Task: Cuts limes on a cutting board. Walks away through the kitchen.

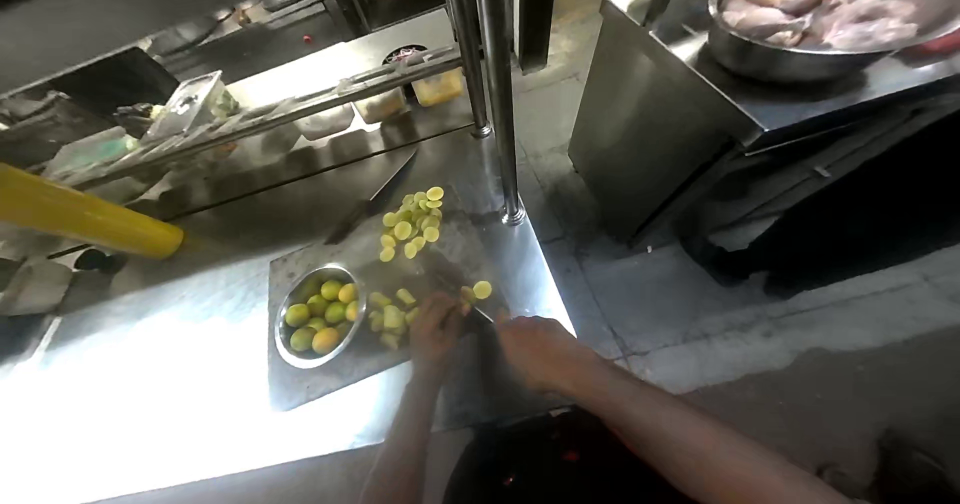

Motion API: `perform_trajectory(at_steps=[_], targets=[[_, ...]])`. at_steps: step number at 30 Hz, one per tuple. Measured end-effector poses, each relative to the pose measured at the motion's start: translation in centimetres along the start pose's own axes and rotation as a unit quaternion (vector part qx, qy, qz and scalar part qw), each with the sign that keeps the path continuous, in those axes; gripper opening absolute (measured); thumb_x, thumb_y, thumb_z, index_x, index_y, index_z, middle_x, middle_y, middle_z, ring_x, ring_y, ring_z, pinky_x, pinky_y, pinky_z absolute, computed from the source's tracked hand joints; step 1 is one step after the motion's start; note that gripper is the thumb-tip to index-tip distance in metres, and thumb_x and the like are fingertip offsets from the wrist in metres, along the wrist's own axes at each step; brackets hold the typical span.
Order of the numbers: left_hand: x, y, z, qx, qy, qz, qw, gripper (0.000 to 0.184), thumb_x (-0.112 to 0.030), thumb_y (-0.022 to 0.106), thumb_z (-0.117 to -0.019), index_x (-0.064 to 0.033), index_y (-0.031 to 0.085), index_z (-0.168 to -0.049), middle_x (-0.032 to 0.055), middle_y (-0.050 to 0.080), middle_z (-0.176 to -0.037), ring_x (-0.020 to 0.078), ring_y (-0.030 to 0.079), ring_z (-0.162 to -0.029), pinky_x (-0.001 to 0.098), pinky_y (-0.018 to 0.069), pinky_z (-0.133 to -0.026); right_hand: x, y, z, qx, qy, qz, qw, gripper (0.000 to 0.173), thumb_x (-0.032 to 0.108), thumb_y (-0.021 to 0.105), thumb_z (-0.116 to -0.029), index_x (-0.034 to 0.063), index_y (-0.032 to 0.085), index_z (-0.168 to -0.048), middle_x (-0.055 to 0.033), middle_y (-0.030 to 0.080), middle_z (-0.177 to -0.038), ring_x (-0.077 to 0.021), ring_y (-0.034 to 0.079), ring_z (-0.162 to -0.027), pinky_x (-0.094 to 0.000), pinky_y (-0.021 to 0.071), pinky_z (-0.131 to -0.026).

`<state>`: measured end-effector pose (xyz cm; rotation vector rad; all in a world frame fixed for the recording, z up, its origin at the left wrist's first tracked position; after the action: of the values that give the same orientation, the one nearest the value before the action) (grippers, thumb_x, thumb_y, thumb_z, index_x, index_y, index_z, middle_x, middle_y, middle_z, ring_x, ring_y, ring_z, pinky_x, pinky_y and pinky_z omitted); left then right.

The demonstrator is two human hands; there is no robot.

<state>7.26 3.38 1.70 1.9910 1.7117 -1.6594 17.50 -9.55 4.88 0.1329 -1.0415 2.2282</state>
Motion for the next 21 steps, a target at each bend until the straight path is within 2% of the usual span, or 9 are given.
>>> perform_trajectory(at_steps=[2,5,6,9,10,13,21], targets=[[0.0,0.0,0.0,-0.007,0.006,0.001,1.000,0.015,-0.022,0.068,-0.0968,-0.0126,0.077,-0.103,0.0017,0.071,-0.110,0.0085,0.069,-0.095,0.0278,0.0611,-0.083,-0.1,-0.4,-0.4,0.000,0.000,-0.006,1.000,0.046,0.015,0.062,-0.0935,0.0036,0.044,-0.134,-0.0207,0.066,-0.108,-0.0405,0.069,-0.101,-0.0584,0.0558,-0.080],[0.1,0.0,0.2,-0.029,-0.010,0.021,0.999,0.014,-0.014,0.067,-0.0950,-0.0083,0.077,-0.104,0.0051,0.071,-0.110,0.0095,0.071,-0.083,0.0278,0.0636,-0.073,-1.1,-0.2,-0.7,-0.004,-0.007,-0.031,0.999,0.041,0.023,0.058,-0.0995,0.0057,0.046,-0.134,-0.0199,0.067,-0.105,-0.0404,0.069,-0.100,-0.0596,0.0553,-0.080],[0.1,0.0,0.2,-0.033,-0.011,0.026,0.999,0.015,-0.012,0.067,-0.0949,-0.0070,0.077,-0.105,0.0058,0.071,-0.111,0.0098,0.071,-0.083,0.0278,0.0639,-0.073,-1.4,0.0,-0.7,-0.010,-0.009,-0.040,0.999,0.040,0.027,0.056,-0.1009,0.0067,0.047,-0.134,-0.0193,0.067,-0.104,-0.0402,0.068,-0.099,-0.0598,0.0550,-0.080],[0.1,-0.1,0.3,-0.052,0.016,-0.008,0.999,0.017,-0.019,0.066,-0.0969,-0.0114,0.077,-0.107,0.0035,0.070,-0.114,0.0102,0.069,-0.099,0.0289,0.0609,-0.085,-1.9,0.3,-0.1,-0.020,-0.010,-0.052,0.998,0.041,0.029,0.053,-0.1031,0.0078,0.046,-0.138,-0.0194,0.067,-0.105,-0.0405,0.068,-0.101,-0.0597,0.0548,-0.083],[-0.1,0.0,0.4,-0.058,0.023,-0.018,0.998,0.017,-0.022,0.067,-0.0971,-0.0131,0.077,-0.107,0.0034,0.068,-0.115,0.0103,0.067,-0.100,0.0292,0.0603,-0.086,-1.9,0.5,0.2,-0.020,-0.008,-0.049,0.999,0.040,0.029,0.052,-0.1036,0.0078,0.046,-0.137,-0.0193,0.067,-0.105,-0.0406,0.068,-0.101,-0.0592,0.0549,-0.083],[-0.4,0.1,0.6,-0.066,0.021,-0.029,0.997,0.017,-0.026,0.066,-0.0980,-0.0168,0.077,-0.107,0.0018,0.067,-0.113,0.0083,0.066,-0.098,0.0276,0.0602,-0.083,-2.2,0.9,1.1,-0.015,0.000,-0.038,0.999,0.036,0.028,0.049,-0.1047,0.0077,0.045,-0.134,-0.0188,0.067,-0.101,-0.0399,0.069,-0.099,-0.0577,0.0553,-0.082],[-0.6,0.2,0.3,-0.044,0.000,0.017,0.999,0.019,-0.026,0.066,-0.0974,-0.0160,0.077,-0.108,0.0001,0.068,-0.114,0.0059,0.068,-0.092,0.0254,0.0618,-0.078,-2.8,0.6,3.1,-0.019,0.011,-0.002,1.000,0.034,0.030,0.044,-0.1071,0.0074,0.044,-0.133,-0.0190,0.067,-0.098,-0.0406,0.070,-0.095,-0.0562,0.0560,-0.080]])
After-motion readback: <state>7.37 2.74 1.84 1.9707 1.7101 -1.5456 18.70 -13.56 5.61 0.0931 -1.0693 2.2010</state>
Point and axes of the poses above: each hand's wrist, its own z-axis away from the middle knuckle, its own y-axis out of the palm, x = y × z, the point moved 8 cm from there along -z, towards the middle knuckle
